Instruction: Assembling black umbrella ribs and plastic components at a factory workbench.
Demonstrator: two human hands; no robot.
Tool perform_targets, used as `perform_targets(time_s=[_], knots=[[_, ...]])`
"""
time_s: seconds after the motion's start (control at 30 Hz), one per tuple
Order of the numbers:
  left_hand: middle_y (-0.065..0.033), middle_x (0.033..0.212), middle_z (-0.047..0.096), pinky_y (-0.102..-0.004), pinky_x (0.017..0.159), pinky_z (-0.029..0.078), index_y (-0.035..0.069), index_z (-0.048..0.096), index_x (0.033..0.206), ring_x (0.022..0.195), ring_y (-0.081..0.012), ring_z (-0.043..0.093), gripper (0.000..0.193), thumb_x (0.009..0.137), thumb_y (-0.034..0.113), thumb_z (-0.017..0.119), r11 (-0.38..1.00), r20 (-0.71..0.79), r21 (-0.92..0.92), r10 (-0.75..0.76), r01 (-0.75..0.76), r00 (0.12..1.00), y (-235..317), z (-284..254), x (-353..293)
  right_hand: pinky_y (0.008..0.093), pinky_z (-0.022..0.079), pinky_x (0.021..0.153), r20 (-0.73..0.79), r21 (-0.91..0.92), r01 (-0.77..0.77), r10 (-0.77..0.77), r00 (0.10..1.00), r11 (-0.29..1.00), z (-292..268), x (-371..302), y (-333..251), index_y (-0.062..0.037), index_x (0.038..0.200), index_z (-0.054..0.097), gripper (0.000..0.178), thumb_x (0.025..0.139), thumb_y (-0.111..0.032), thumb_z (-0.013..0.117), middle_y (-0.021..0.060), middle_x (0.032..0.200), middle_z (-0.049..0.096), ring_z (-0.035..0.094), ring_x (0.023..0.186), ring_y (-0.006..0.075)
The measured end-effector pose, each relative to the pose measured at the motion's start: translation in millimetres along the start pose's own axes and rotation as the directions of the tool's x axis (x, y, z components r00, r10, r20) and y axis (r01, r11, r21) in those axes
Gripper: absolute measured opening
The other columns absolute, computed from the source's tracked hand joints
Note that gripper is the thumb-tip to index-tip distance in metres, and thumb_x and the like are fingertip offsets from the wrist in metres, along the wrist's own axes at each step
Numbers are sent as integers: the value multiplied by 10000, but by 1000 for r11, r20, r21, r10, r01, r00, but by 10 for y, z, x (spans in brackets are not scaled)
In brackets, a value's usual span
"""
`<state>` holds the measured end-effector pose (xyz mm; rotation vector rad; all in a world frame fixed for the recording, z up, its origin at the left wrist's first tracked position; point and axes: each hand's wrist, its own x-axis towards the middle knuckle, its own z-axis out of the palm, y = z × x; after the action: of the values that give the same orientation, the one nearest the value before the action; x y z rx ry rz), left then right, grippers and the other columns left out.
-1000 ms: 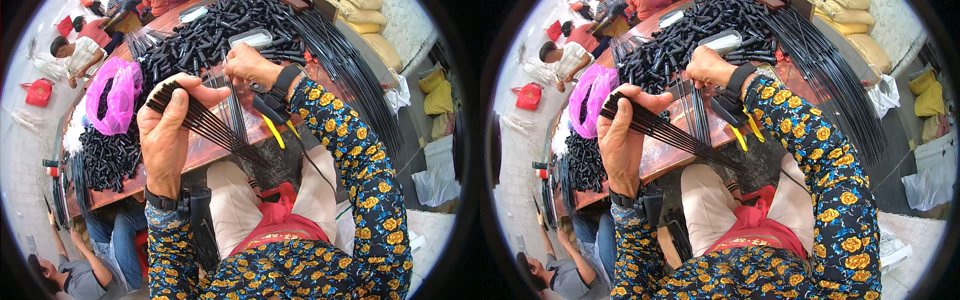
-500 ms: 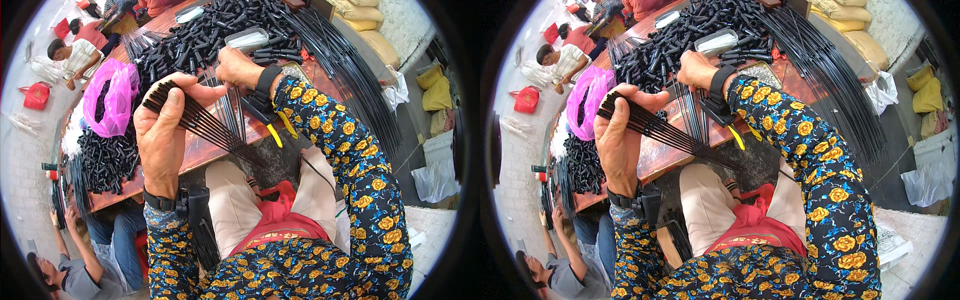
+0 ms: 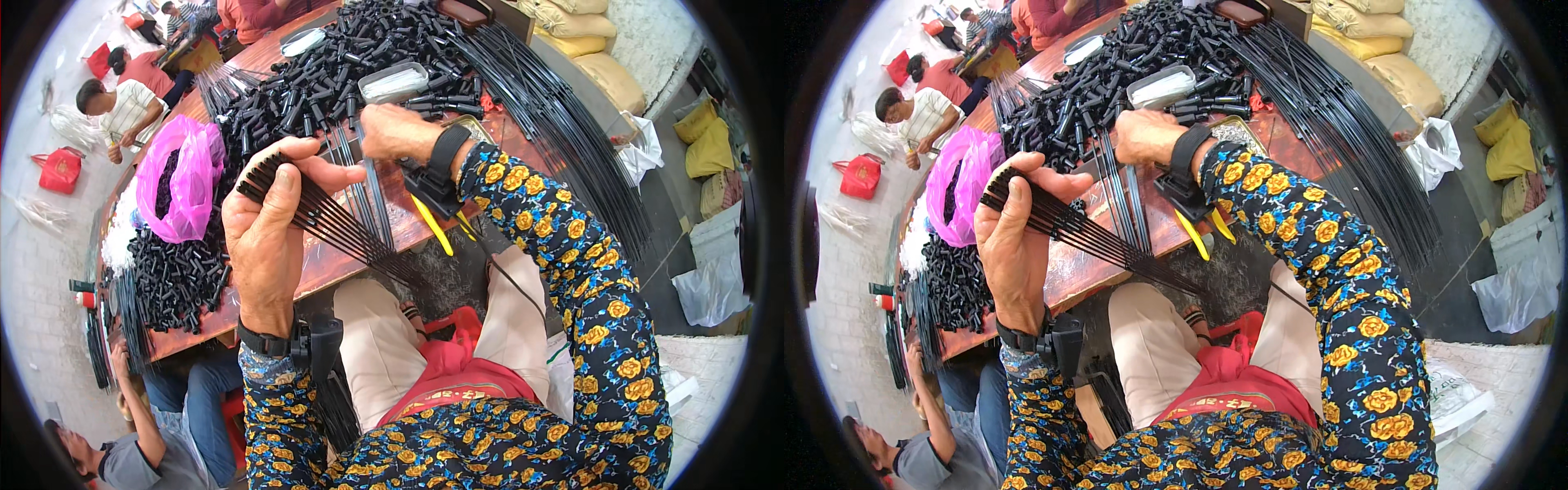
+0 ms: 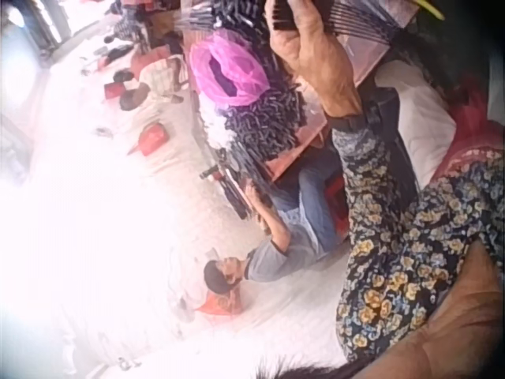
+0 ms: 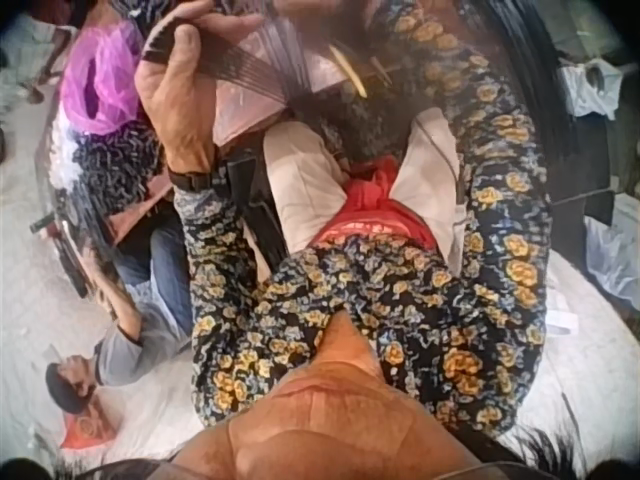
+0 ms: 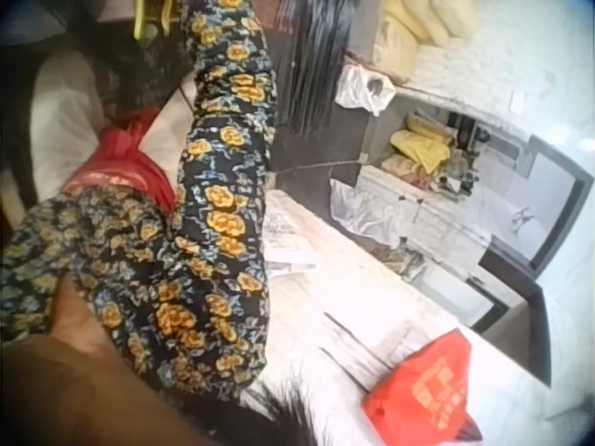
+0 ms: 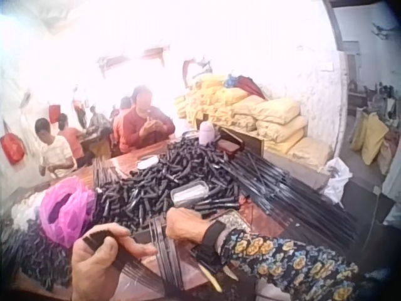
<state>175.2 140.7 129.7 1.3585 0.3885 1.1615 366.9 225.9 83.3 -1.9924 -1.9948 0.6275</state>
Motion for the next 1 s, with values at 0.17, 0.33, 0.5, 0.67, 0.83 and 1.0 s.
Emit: perform_targets(time_s=[0.17,0.33,0.5,0.67,0.83,1.0], knots=[[-173,927,680,-408,888,518,-42,571,1149,936,-312,678,265,996,160,491,1000,24,9,1,-2,1000,9,18,-16,463,515,829,-48,62,133,-130,990,989,-115,258,189,82,974,671,318,743,-126,602,301,995,657,655,965,419],[-175,915,675,-420,884,514,-49,563,1146,920,-318,677,286,983,183,522,995,57,96,10,-15,998,40,54,-70,454,532,806,-326,-89,16,-44,944,996,-438,483,532,30,972,684,276,752,-128,632,261,995,671,662,952,398],[-190,889,673,-472,855,528,-59,566,1086,899,-343,678,267,974,181,534,1000,97,20,-15,13,995,5,85,52,441,536,810,-292,-294,15,-105,951,956,-465,736,698,-21,1019,677,245,790,-70,607,217,1033,679,664,979,366],[-212,886,669,-468,862,533,-64,568,1049,893,-345,681,236,954,151,556,999,174,31,-31,26,984,66,139,181,449,522,852,-199,-306,34,-99,975,951,-488,933,714,-27,1049,661,256,802,-52,595,215,1087,664,645,1033,365],[-171,852,666,-481,828,550,-30,554,1016,864,-355,687,238,970,203,548,986,87,68,-158,152,984,28,60,206,467,543,763,-333,-309,160,-264,905,938,-347,999,760,-6,877,689,162,751,-36,593,242,925,678,668,898,402],[-166,886,674,-405,768,583,-34,564,1094,877,-329,693,245,982,180,524,985,73,68,-161,156,984,-8,62,188,476,541,712,-498,-192,177,-251,830,965,-294,904,938,-17,747,689,92,715,-46,609,250,811,667,668,804,412]])
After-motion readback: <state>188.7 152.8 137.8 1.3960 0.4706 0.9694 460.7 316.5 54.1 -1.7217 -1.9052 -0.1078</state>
